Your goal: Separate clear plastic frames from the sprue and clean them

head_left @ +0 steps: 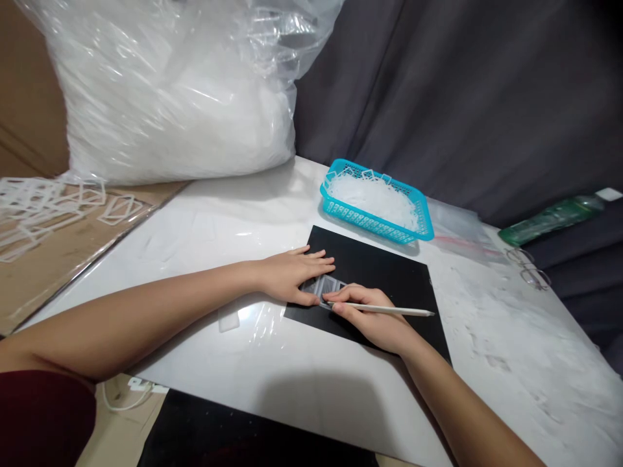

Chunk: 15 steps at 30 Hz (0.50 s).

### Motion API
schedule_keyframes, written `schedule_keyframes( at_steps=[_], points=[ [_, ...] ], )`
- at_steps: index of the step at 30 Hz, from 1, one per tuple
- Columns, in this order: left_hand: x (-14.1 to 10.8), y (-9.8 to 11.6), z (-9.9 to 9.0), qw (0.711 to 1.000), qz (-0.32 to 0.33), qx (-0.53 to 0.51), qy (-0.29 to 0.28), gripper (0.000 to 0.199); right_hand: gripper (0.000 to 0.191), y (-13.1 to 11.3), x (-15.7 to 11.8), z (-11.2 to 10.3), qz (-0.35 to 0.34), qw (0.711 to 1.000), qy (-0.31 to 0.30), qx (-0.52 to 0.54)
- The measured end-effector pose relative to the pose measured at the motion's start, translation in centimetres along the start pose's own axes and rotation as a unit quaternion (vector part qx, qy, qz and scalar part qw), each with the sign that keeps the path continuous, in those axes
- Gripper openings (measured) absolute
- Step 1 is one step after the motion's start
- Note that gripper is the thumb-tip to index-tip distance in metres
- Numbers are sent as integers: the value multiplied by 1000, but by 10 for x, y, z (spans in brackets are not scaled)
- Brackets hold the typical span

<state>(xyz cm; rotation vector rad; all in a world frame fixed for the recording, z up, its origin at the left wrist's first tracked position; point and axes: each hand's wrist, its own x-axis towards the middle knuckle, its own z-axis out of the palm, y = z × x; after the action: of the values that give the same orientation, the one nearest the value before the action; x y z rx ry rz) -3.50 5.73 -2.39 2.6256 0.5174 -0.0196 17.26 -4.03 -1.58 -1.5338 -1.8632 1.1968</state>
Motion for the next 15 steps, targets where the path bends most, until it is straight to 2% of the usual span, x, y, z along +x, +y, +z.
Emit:
schedule_keyframes(
  at_steps=[15],
  points=[
    [1,2,1,1000,-5,25,-6,75,15,1,-10,0,-95,989,22,-110]
  ],
)
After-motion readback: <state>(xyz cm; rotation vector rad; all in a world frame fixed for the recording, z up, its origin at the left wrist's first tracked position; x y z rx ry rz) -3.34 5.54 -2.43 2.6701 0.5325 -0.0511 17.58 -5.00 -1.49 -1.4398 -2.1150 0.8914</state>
